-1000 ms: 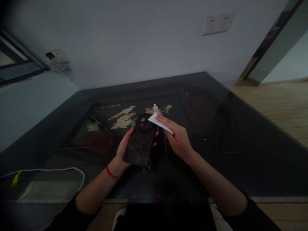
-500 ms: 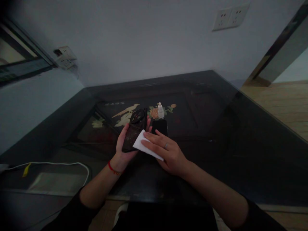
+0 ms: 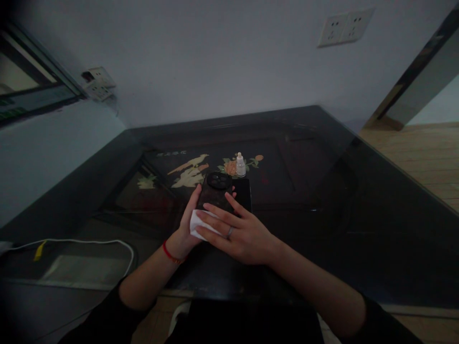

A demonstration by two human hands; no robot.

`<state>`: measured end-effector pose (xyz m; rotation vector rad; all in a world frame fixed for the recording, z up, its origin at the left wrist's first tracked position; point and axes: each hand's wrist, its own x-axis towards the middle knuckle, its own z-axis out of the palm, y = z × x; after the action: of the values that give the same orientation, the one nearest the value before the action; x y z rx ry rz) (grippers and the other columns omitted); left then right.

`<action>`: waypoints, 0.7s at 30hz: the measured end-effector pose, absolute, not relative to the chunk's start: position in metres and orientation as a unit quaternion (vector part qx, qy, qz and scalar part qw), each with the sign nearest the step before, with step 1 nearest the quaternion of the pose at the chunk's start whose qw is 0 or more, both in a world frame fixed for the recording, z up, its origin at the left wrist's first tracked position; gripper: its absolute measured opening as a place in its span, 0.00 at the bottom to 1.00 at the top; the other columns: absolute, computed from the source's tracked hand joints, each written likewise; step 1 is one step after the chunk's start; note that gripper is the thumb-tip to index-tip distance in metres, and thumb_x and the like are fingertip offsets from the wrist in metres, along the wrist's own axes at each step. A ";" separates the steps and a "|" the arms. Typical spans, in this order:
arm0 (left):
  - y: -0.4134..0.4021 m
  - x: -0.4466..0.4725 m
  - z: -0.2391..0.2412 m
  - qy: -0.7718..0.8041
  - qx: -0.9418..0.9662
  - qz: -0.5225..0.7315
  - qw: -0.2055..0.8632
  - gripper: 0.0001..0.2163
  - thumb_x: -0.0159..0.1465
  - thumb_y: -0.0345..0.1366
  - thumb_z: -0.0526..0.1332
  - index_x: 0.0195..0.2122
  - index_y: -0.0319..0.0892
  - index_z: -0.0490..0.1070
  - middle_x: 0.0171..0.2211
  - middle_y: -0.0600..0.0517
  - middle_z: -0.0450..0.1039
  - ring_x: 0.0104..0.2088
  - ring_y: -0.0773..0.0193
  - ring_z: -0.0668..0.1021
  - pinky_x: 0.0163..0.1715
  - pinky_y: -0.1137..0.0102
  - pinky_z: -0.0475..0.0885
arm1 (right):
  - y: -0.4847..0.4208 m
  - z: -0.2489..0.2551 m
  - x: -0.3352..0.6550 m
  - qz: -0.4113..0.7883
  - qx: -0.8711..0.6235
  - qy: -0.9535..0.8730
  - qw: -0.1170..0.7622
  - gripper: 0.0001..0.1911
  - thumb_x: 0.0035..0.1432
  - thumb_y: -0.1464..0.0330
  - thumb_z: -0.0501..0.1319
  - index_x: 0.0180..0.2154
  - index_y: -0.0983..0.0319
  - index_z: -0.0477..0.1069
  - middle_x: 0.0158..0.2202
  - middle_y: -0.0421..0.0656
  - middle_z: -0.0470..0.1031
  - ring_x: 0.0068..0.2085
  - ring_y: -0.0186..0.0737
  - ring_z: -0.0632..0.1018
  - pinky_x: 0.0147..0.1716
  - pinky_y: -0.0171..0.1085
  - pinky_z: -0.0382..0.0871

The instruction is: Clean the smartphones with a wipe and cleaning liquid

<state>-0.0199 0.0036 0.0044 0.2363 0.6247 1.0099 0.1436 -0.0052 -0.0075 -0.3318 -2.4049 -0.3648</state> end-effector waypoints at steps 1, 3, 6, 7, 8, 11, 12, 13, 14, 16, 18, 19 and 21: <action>0.002 -0.019 0.006 0.304 0.115 0.460 0.827 0.29 0.67 0.53 0.46 0.54 0.35 0.71 0.42 0.48 0.79 0.50 0.56 0.77 0.56 0.64 0.65 | -0.006 -0.006 0.142 -0.139 -0.127 -0.923 0.336 0.19 0.65 0.73 0.54 0.57 0.63 0.66 0.60 0.48 0.68 0.64 0.47 0.63 0.65 0.58 0.50; 0.000 -0.019 0.006 0.318 0.121 0.435 0.834 0.31 0.67 0.55 0.46 0.51 0.33 0.73 0.40 0.47 0.80 0.49 0.55 0.78 0.55 0.66 0.66 | -0.007 -0.003 0.141 -0.139 -0.127 -0.923 0.336 0.19 0.65 0.73 0.54 0.56 0.63 0.67 0.59 0.48 0.68 0.63 0.46 0.65 0.64 0.57 0.51; 0.003 -0.018 0.005 0.323 0.125 0.438 0.829 0.32 0.67 0.56 0.44 0.50 0.32 0.73 0.39 0.45 0.80 0.48 0.54 0.78 0.54 0.66 0.67 | -0.006 -0.002 0.143 -0.136 -0.112 -0.921 0.347 0.18 0.64 0.74 0.54 0.54 0.63 0.68 0.58 0.48 0.70 0.62 0.45 0.66 0.63 0.55 0.55; 0.004 -0.018 0.004 0.322 0.127 0.449 0.824 0.32 0.67 0.55 0.43 0.51 0.33 0.73 0.39 0.45 0.80 0.48 0.55 0.78 0.54 0.65 0.67 | -0.006 -0.002 0.145 -0.136 -0.106 -0.920 0.351 0.17 0.64 0.74 0.55 0.54 0.63 0.68 0.57 0.48 0.71 0.62 0.44 0.67 0.63 0.54 0.57; 0.006 -0.017 0.002 0.320 0.129 0.460 0.818 0.32 0.67 0.55 0.43 0.51 0.33 0.73 0.39 0.44 0.80 0.47 0.55 0.79 0.53 0.64 0.68 | -0.005 -0.002 0.146 -0.135 -0.101 -0.919 0.355 0.16 0.63 0.74 0.55 0.53 0.63 0.69 0.56 0.48 0.72 0.61 0.43 0.67 0.63 0.53 0.58; 0.007 -0.016 0.000 0.338 0.123 0.462 0.811 0.33 0.66 0.57 0.42 0.51 0.33 0.73 0.38 0.43 0.80 0.42 0.56 0.80 0.48 0.66 0.71 | -0.005 -0.003 0.146 -0.134 -0.101 -0.919 0.357 0.15 0.63 0.73 0.56 0.52 0.62 0.70 0.56 0.47 0.72 0.60 0.43 0.69 0.62 0.52 0.60; 0.007 -0.016 0.000 0.349 0.120 0.454 0.811 0.33 0.66 0.58 0.42 0.51 0.34 0.72 0.37 0.44 0.80 0.40 0.58 0.81 0.45 0.67 0.72 | -0.005 -0.003 0.146 -0.131 -0.103 -0.919 0.358 0.15 0.63 0.73 0.56 0.52 0.63 0.70 0.56 0.47 0.73 0.60 0.44 0.69 0.62 0.52 0.60; 0.005 -0.015 0.000 0.361 0.118 0.447 0.810 0.33 0.66 0.58 0.43 0.51 0.35 0.73 0.36 0.46 0.80 0.37 0.59 0.81 0.41 0.69 0.73 | -0.004 -0.003 0.144 -0.127 -0.106 -0.917 0.363 0.15 0.63 0.73 0.56 0.52 0.63 0.70 0.55 0.48 0.73 0.59 0.45 0.70 0.62 0.52 0.61; 0.004 -0.014 -0.001 0.369 0.120 0.443 0.808 0.33 0.66 0.59 0.43 0.50 0.36 0.73 0.33 0.47 0.79 0.34 0.61 0.81 0.37 0.70 0.73 | -0.004 -0.003 0.143 -0.122 -0.114 -0.914 0.370 0.15 0.64 0.73 0.55 0.51 0.64 0.70 0.55 0.48 0.73 0.59 0.46 0.71 0.61 0.52 0.61; 0.001 -0.012 -0.002 0.365 0.139 0.443 0.807 0.32 0.66 0.57 0.42 0.49 0.36 0.74 0.29 0.49 0.78 0.30 0.63 0.80 0.32 0.72 0.72 | -0.003 -0.002 0.142 -0.113 -0.144 -0.905 0.385 0.14 0.64 0.73 0.54 0.50 0.64 0.71 0.54 0.48 0.74 0.57 0.46 0.72 0.61 0.52 0.63; -0.002 -0.010 -0.004 0.339 0.169 0.456 0.805 0.32 0.66 0.57 0.43 0.50 0.35 0.73 0.29 0.47 0.78 0.32 0.61 0.80 0.33 0.72 0.72 | 0.001 -0.001 0.144 -0.111 -0.188 -0.892 0.395 0.14 0.64 0.73 0.53 0.49 0.63 0.72 0.53 0.48 0.75 0.56 0.45 0.73 0.60 0.51 0.64; -0.003 -0.009 -0.005 0.323 0.185 0.463 0.804 0.31 0.66 0.57 0.44 0.51 0.35 0.72 0.31 0.46 0.78 0.35 0.60 0.80 0.35 0.71 0.72 | 0.005 0.000 0.146 -0.109 -0.212 -0.886 0.397 0.14 0.64 0.73 0.53 0.49 0.62 0.72 0.53 0.48 0.75 0.57 0.45 0.73 0.60 0.51 0.64; -0.004 -0.007 -0.007 0.297 0.217 0.466 0.805 0.30 0.65 0.57 0.47 0.55 0.38 0.70 0.39 0.44 0.78 0.42 0.57 0.79 0.41 0.68 0.73 | 0.012 0.001 0.151 -0.098 -0.258 -0.875 0.398 0.16 0.63 0.73 0.54 0.50 0.59 0.72 0.55 0.48 0.73 0.58 0.46 0.71 0.60 0.53 0.63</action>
<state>-0.0074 -0.0044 -0.0069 0.4649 0.6366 0.9968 0.1512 0.0124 0.0007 -0.6524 -2.2150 -0.2492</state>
